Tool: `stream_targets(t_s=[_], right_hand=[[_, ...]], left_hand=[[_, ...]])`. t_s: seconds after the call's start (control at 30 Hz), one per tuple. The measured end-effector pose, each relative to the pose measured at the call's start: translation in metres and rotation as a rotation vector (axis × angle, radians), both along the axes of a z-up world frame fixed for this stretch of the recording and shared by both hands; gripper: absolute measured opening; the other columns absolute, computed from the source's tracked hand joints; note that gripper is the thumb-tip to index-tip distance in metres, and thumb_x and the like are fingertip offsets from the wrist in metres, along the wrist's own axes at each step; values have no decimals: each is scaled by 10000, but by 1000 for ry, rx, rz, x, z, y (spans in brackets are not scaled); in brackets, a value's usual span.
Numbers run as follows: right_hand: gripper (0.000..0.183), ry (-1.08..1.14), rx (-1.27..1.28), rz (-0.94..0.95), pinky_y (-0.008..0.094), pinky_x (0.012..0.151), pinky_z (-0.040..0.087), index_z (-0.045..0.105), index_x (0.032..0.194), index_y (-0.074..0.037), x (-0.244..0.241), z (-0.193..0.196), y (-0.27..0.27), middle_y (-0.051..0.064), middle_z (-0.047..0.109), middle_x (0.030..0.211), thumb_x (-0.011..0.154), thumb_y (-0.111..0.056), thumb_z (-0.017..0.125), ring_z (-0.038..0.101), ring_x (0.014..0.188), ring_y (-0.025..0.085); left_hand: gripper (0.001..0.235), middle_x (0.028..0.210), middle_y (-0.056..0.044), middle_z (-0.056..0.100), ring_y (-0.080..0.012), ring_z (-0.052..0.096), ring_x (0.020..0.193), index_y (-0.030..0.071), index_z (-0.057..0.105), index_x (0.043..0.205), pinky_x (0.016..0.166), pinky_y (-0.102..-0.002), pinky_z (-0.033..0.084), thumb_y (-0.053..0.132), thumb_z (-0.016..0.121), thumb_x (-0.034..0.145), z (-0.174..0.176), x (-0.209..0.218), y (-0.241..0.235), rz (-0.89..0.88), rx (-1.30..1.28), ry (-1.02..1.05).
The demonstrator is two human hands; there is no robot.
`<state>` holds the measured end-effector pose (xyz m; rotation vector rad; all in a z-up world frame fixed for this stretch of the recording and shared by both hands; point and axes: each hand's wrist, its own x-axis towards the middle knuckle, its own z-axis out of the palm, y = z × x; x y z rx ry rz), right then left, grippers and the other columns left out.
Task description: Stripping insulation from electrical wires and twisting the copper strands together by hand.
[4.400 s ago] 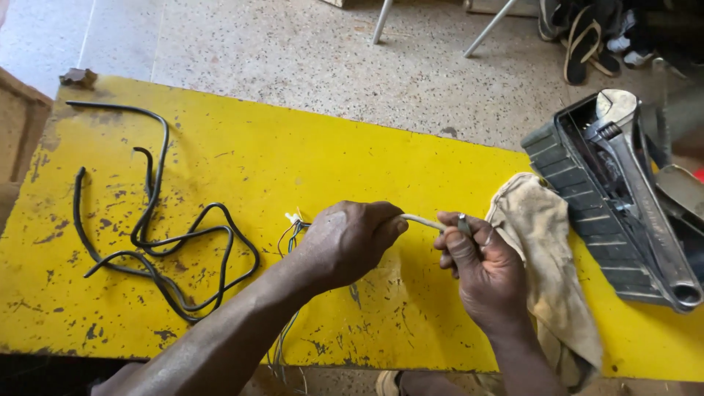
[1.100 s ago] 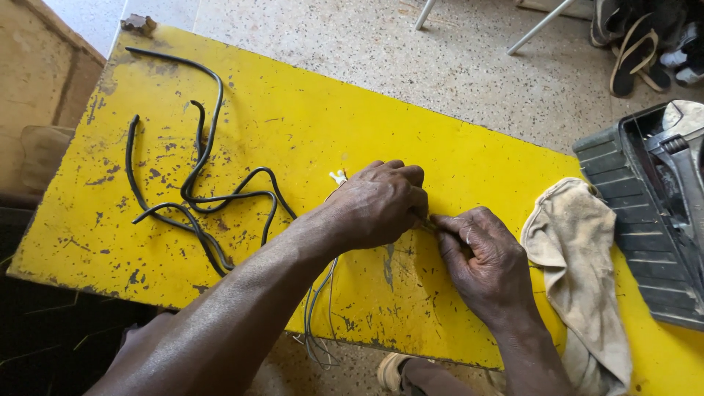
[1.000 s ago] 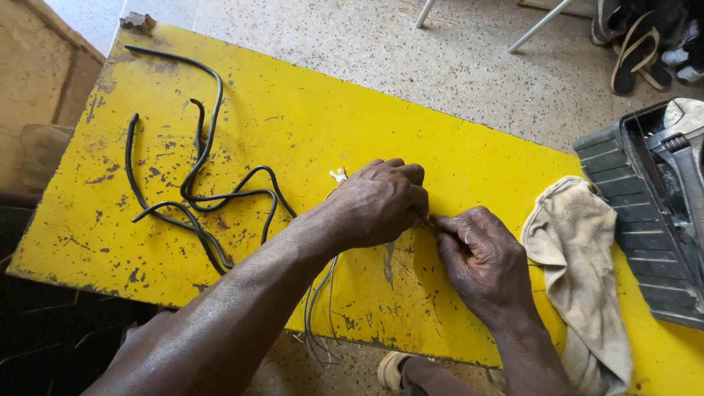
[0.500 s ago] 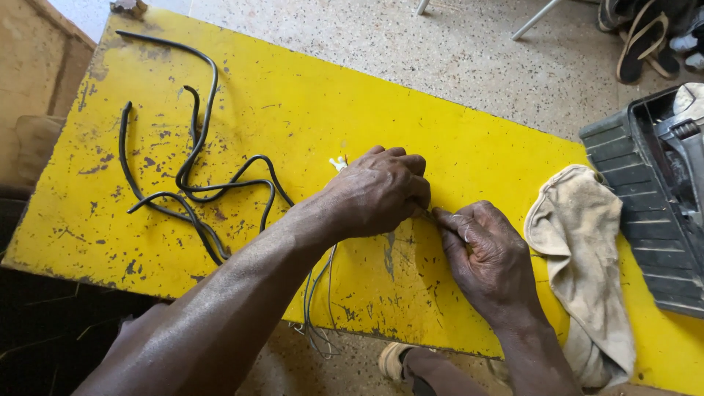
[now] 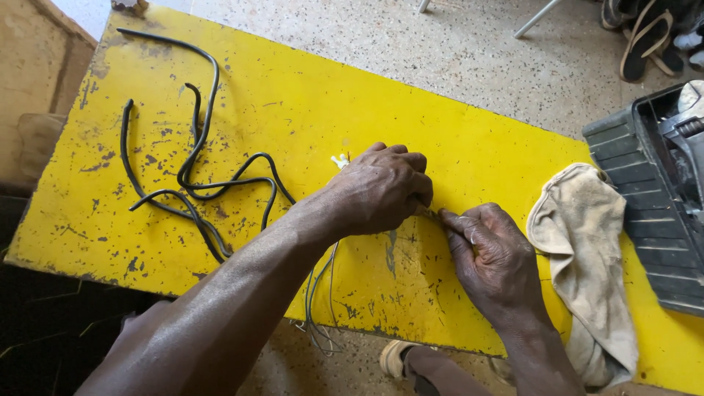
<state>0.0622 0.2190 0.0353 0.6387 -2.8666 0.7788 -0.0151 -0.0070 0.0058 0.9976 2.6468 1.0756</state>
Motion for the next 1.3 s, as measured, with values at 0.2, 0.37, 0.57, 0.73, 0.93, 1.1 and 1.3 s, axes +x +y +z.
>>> stream_targets(t_s=[0.2, 0.37, 0.57, 0.73, 0.93, 1.1, 1.3], right_hand=[[156, -15, -1, 2, 496, 803, 630, 839, 1112, -86, 1, 5, 0, 175, 700, 905, 1011, -136, 731, 722, 914, 367], [204, 18, 50, 3, 436, 778, 594, 821, 1192, -106, 6, -2, 7, 111, 678, 954, 1007, -129, 739, 690, 912, 303], [261, 59, 90, 22, 364, 782, 558, 800, 1262, -95, 9, -3, 10, 60, 653, 988, 1008, -99, 739, 656, 891, 229], [256, 45, 54, 24, 366, 797, 550, 798, 1262, -77, 11, -5, 16, 73, 644, 987, 1015, -81, 732, 651, 895, 236], [255, 30, 184, -53, 393, 773, 589, 801, 1249, -141, 14, -13, 36, 54, 644, 1034, 1006, -199, 749, 603, 967, 236], [132, 2, -88, -128, 308, 873, 563, 774, 1173, -27, 10, -3, 54, 88, 721, 1107, 1055, -54, 721, 692, 1038, 214], [194, -530, -225, -219, 268, 821, 644, 829, 1067, -90, 4, 8, 48, 62, 869, 1040, 898, -163, 768, 809, 932, 150]], left_hand=[[142, 897, -69, 726, -280, 693, 960, 192, 850, 913, 884, -435, 503, 257, 729, 946, 0, 0, -1, -4, 11, -4], [155, 916, -36, 717, -278, 681, 951, 236, 836, 928, 850, -458, 477, 296, 693, 920, -18, -4, 3, -4, -14, 82], [156, 921, 8, 708, -281, 666, 905, 299, 811, 901, 784, -482, 456, 337, 659, 895, -27, -5, 5, -14, -28, 149], [166, 922, 1, 714, -295, 672, 895, 288, 812, 902, 790, -489, 465, 321, 650, 889, -28, -6, 5, -2, -28, 160], [158, 890, -8, 713, -297, 680, 864, 270, 806, 890, 785, -494, 480, 298, 650, 889, -28, -8, 1, -8, -6, 166], [164, 935, -1, 715, -299, 673, 901, 278, 817, 934, 799, -490, 465, 302, 663, 884, -26, -10, -5, 14, -21, 161], [151, 916, 7, 784, -293, 721, 891, 207, 787, 933, 843, -479, 490, 267, 658, 885, -11, -7, -5, 59, 79, 98]])
